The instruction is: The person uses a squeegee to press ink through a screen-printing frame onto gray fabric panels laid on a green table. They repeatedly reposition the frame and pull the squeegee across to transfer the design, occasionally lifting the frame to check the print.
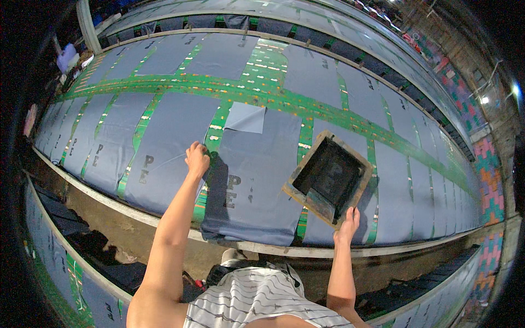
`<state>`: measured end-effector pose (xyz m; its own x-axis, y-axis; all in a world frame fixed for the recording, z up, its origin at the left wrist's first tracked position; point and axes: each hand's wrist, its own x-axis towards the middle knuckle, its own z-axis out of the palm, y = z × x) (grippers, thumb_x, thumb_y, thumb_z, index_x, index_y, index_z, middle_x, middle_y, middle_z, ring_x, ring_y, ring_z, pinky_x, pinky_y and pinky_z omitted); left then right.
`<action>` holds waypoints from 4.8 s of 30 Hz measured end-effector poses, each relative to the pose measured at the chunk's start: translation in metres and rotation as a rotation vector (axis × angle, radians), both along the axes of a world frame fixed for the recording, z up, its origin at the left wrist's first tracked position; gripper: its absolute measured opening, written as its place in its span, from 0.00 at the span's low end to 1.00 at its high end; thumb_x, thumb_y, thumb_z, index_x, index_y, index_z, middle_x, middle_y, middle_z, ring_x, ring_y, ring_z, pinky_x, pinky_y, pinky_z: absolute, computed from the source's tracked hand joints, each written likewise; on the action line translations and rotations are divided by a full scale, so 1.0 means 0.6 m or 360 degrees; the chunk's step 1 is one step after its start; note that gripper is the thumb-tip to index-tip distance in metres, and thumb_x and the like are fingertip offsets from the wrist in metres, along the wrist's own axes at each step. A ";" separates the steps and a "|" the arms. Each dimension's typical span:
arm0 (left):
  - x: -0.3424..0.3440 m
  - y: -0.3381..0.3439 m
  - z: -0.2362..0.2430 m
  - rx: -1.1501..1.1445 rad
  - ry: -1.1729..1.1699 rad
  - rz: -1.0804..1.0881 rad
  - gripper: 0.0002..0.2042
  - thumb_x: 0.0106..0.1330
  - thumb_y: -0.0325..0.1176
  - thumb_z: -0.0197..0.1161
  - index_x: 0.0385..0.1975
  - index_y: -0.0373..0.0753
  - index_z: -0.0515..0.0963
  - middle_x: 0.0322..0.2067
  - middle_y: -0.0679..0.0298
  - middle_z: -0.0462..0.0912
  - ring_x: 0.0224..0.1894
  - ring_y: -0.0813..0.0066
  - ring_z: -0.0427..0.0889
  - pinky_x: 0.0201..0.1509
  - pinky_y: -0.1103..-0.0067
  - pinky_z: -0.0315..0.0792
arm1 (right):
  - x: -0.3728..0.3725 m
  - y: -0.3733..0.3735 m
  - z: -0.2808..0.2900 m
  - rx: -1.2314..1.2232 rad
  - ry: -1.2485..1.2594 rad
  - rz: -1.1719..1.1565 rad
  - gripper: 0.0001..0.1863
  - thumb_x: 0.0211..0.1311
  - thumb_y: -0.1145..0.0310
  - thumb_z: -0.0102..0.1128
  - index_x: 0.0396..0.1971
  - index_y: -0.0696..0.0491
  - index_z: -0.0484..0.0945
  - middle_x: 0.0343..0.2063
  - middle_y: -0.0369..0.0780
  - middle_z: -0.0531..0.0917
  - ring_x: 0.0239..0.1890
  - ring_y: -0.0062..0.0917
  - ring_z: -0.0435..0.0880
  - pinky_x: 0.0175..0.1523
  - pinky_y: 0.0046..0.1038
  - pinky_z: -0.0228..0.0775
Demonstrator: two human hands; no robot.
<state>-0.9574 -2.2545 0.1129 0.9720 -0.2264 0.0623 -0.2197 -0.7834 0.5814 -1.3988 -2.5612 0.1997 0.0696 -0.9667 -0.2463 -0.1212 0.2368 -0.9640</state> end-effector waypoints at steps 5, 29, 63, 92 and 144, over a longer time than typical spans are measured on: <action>-0.091 0.019 0.025 -0.0079 -0.0060 -0.0055 0.15 0.54 0.22 0.55 0.41 0.39 0.81 0.58 0.58 0.75 0.62 0.52 0.69 0.61 0.54 0.65 | -0.009 -0.022 -0.002 -0.0033 -0.0154 0.0124 0.30 0.73 0.60 0.58 0.69 0.57 0.63 0.64 0.42 0.70 0.65 0.30 0.67 0.70 0.37 0.54; -0.649 -0.224 0.086 -0.0502 0.0806 -0.0677 0.09 0.66 0.29 0.61 0.40 0.32 0.80 0.32 0.56 0.84 0.37 0.67 0.83 0.44 0.70 0.75 | -0.194 -0.240 -0.038 -0.0055 -0.0111 0.0614 0.27 0.73 0.59 0.59 0.66 0.55 0.68 0.52 0.37 0.75 0.55 0.24 0.71 0.64 0.30 0.58; -0.620 -0.320 0.015 -0.0745 0.0314 -0.0466 0.31 0.57 0.21 0.60 0.65 0.29 0.65 0.61 0.46 0.72 0.65 0.48 0.69 0.71 0.66 0.62 | -0.246 -0.178 -0.106 -0.0589 0.0543 0.1141 0.22 0.69 0.69 0.60 0.57 0.65 0.73 0.54 0.48 0.76 0.57 0.40 0.76 0.61 0.35 0.67; -0.615 -0.323 0.040 -0.0475 0.0433 -0.0539 0.33 0.59 0.22 0.59 0.67 0.28 0.62 0.63 0.45 0.68 0.67 0.46 0.65 0.71 0.64 0.61 | -0.246 -0.187 -0.133 -0.0606 0.0687 0.1181 0.25 0.67 0.67 0.61 0.59 0.65 0.72 0.54 0.49 0.75 0.58 0.43 0.75 0.63 0.36 0.67; -0.611 -0.324 0.025 -0.0532 0.0201 -0.0539 0.32 0.50 0.20 0.63 0.61 0.27 0.67 0.52 0.46 0.73 0.56 0.43 0.71 0.62 0.61 0.66 | -0.035 -0.153 0.039 -0.1189 0.1398 0.1115 0.13 0.63 0.65 0.60 0.34 0.62 0.79 0.34 0.53 0.84 0.36 0.49 0.86 0.44 0.46 0.80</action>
<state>-1.3238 -2.4490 0.1279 0.8519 -0.5187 0.0718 -0.3414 -0.4461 0.8273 -1.4196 -2.6531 0.2231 0.6924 -0.7143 0.1018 -0.6380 -0.6720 -0.3761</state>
